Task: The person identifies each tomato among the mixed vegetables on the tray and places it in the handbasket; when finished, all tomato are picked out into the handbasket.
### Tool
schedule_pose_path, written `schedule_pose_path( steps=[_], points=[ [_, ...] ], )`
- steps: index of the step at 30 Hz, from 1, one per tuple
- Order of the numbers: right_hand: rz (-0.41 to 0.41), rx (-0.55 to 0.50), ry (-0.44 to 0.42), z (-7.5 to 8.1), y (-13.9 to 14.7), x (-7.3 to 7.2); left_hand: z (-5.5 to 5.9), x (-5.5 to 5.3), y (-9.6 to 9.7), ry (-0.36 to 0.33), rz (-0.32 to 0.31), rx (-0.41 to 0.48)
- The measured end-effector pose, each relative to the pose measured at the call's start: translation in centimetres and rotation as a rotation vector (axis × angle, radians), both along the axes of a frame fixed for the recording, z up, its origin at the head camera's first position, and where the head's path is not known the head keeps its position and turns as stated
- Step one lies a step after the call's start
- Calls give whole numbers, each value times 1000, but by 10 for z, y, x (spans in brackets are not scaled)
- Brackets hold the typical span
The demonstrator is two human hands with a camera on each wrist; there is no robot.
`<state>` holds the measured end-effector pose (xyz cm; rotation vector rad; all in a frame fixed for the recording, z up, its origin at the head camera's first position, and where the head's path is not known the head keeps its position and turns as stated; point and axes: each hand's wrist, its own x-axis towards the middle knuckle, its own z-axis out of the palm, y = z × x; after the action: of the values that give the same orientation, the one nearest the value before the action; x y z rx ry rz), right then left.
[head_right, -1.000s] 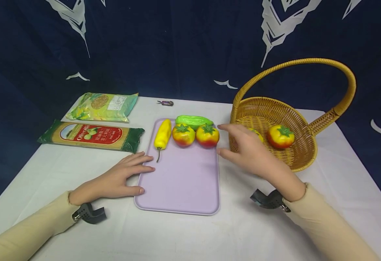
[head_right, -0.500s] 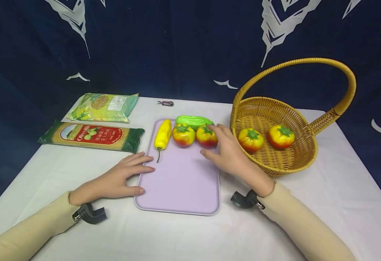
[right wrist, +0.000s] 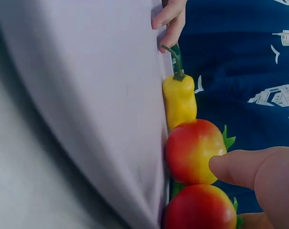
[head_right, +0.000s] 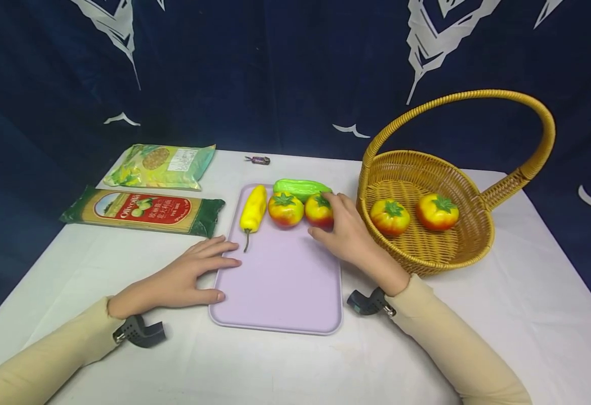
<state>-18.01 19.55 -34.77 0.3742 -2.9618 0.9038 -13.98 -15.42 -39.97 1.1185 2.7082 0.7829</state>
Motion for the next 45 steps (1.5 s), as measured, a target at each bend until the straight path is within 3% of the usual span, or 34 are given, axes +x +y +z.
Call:
schedule_pose_path(
  steps=[10,22,45],
  points=[
    [-22,-35,15,-9,3,-5,0,0,0,0,0,-6],
    [-40,-92,95,-21,5,-10,0,0,1,-27,13,-20],
    [-44,-131,90,-21,5,-10,0,0,1,-25,10,-15]
  ],
)
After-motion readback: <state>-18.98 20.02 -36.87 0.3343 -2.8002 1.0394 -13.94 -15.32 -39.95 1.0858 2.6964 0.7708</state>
